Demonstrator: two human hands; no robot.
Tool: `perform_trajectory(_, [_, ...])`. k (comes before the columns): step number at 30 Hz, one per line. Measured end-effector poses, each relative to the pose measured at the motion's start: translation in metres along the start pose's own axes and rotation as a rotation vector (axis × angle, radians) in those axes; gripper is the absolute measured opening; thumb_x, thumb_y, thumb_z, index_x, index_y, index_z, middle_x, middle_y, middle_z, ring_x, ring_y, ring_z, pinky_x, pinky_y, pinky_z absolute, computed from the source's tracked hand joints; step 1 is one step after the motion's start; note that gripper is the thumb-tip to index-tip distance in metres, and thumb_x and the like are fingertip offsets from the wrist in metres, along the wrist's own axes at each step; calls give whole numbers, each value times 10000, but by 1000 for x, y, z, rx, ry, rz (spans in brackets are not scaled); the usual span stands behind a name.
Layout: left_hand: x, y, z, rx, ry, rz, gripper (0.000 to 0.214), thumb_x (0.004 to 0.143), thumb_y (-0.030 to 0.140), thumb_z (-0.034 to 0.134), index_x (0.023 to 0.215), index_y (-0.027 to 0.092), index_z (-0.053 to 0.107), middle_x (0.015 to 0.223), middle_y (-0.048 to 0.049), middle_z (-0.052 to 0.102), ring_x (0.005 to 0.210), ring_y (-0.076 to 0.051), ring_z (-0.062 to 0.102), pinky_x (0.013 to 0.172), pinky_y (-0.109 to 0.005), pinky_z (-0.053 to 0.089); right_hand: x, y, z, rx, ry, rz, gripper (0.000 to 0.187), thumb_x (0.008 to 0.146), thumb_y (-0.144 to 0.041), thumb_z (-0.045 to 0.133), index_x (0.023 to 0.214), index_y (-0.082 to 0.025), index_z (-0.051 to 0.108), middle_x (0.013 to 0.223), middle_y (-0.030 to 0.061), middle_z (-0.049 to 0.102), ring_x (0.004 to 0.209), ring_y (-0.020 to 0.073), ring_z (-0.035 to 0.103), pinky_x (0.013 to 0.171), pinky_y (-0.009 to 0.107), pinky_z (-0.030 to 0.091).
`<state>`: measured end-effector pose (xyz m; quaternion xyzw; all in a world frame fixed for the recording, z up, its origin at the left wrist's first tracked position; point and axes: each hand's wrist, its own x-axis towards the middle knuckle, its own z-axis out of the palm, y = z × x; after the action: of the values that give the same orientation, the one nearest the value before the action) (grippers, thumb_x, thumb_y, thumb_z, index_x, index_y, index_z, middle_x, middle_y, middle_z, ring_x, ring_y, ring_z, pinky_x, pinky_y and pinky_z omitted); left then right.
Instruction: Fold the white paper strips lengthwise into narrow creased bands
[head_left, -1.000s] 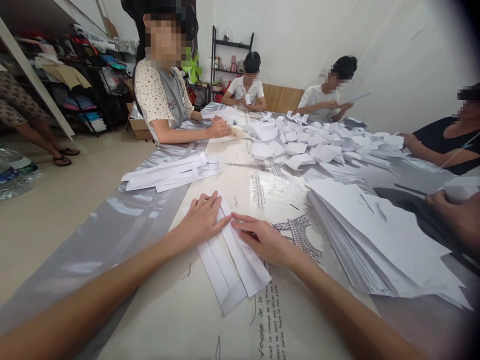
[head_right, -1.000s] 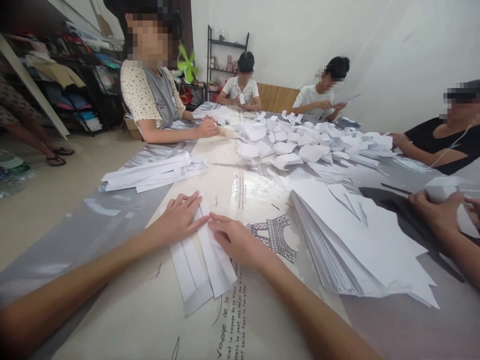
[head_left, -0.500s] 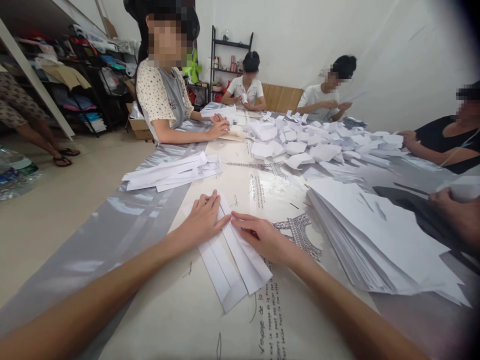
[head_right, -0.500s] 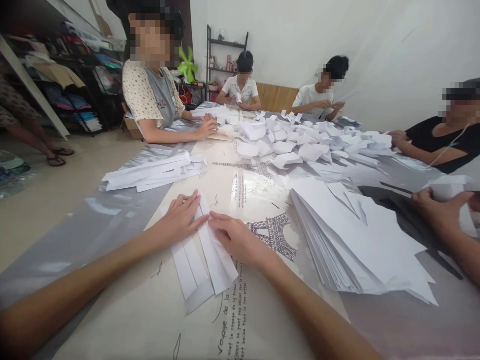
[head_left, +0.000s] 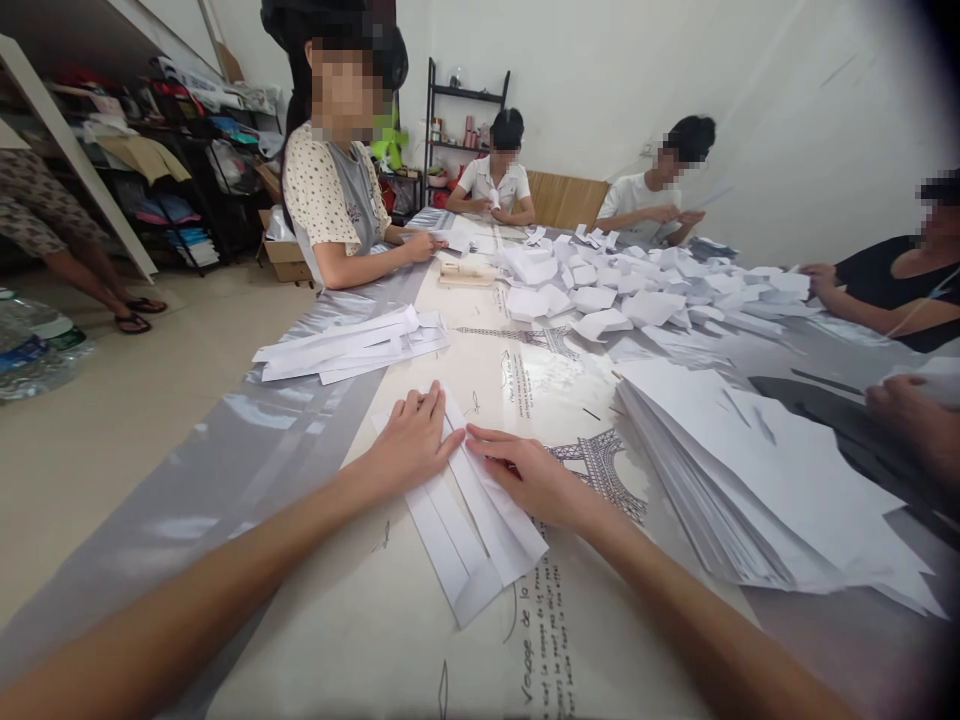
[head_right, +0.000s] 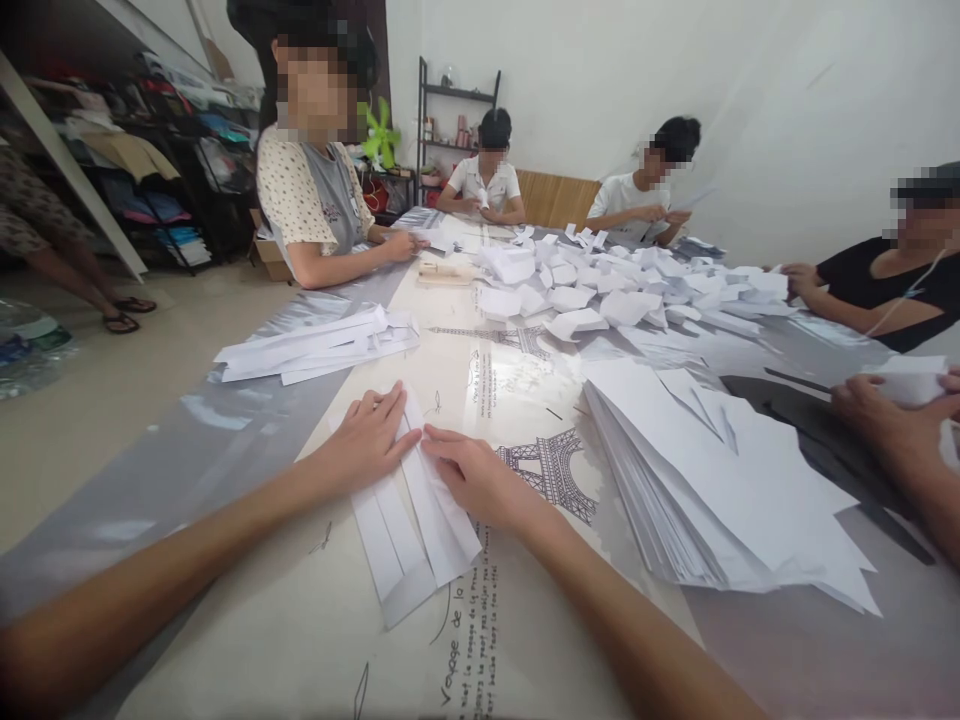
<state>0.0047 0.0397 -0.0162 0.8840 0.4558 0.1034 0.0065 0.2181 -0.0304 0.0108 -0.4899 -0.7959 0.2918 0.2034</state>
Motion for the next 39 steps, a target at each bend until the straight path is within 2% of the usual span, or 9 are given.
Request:
perform_trajectory(4, [2, -2, -5, -28, -44, -11, 700, 1050, 560, 285, 1531, 58, 368, 1621, -223, 342, 1304, -403, 448, 1020, -497, 382, -1, 3, 3, 29, 9, 43, 398, 1033, -242, 416, 1340, -345, 648, 1260, 50, 701, 673, 168, 620, 663, 359, 553])
perform_trajectory(6, [2, -2, -6, -15, -40, -22, 680, 1053, 553, 315, 1524, 67, 379, 1622, -218, 343, 1315, -395, 449, 1027, -500, 386, -2, 5, 6, 60, 30, 88, 420, 1020, -256, 430, 1409, -303, 583, 1040, 56, 729, 587, 163, 553, 603, 351, 525])
perform_trajectory(8, [1, 1, -7, 14, -5, -40, 646, 1053, 544, 359, 1492, 74, 422, 1626, -222, 333, 1353, -395, 427, 1040, -509, 393, -2, 5, 8, 99, 62, 136, 462, 999, -250, 456, 1458, -248, 510, 828, 21, 670, 573, 166, 536, 586, 342, 511])
perform_trajectory(10, [-1, 5, -7, 50, 68, -35, 562, 1047, 515, 428, 1407, 91, 514, 1610, -222, 360, 1404, -394, 388, 1064, -509, 396, -2, 3, 9, 133, 85, 164, 475, 982, -239, 469, 1456, -225, 472, 783, -4, 603, 598, 166, 555, 610, 347, 522])
perform_trajectory(12, [-3, 9, -7, 71, 119, 13, 398, 1055, 417, 457, 1267, 117, 609, 1529, -207, 472, 1400, -367, 421, 1071, -483, 418, -2, 0, 9, 159, 97, 170, 465, 974, -235, 473, 1438, -229, 453, 837, 0, 587, 635, 164, 577, 650, 363, 541])
perform_trajectory(16, [-5, 15, -7, 27, 63, 103, 283, 1074, 295, 421, 1134, 130, 643, 1288, -169, 662, 1255, -304, 595, 1019, -430, 497, -1, -2, 9, 183, 95, 173, 459, 962, -208, 469, 1419, -221, 425, 885, 11, 578, 676, 170, 596, 691, 385, 556])
perform_trajectory(23, [-11, 14, -4, -21, 76, 142, 448, 1087, 440, 345, 1325, 114, 539, 1418, -195, 591, 1414, -313, 480, 1084, -441, 463, -1, 3, 10, 174, 96, 145, 473, 963, -182, 463, 1429, -235, 402, 941, 26, 608, 702, 171, 617, 718, 400, 576])
perform_trajectory(31, [-11, 17, -18, 34, 54, 192, 575, 1055, 585, 306, 1257, 116, 571, 1320, -193, 598, 1130, -328, 614, 1056, -487, 375, 0, 0, 11, 166, 109, 150, 459, 964, -187, 466, 1419, -206, 410, 1007, 52, 624, 691, 165, 602, 744, 415, 572])
perform_trajectory(39, [-12, 15, -16, -35, 47, 160, 660, 1032, 675, 276, 1274, 139, 574, 1316, -178, 599, 1120, -329, 616, 1019, -476, 386, -4, 4, 7, 88, 110, 120, 387, 961, -216, 513, 1345, -255, 508, 1395, 122, 528, 620, 104, 580, 637, 361, 574])
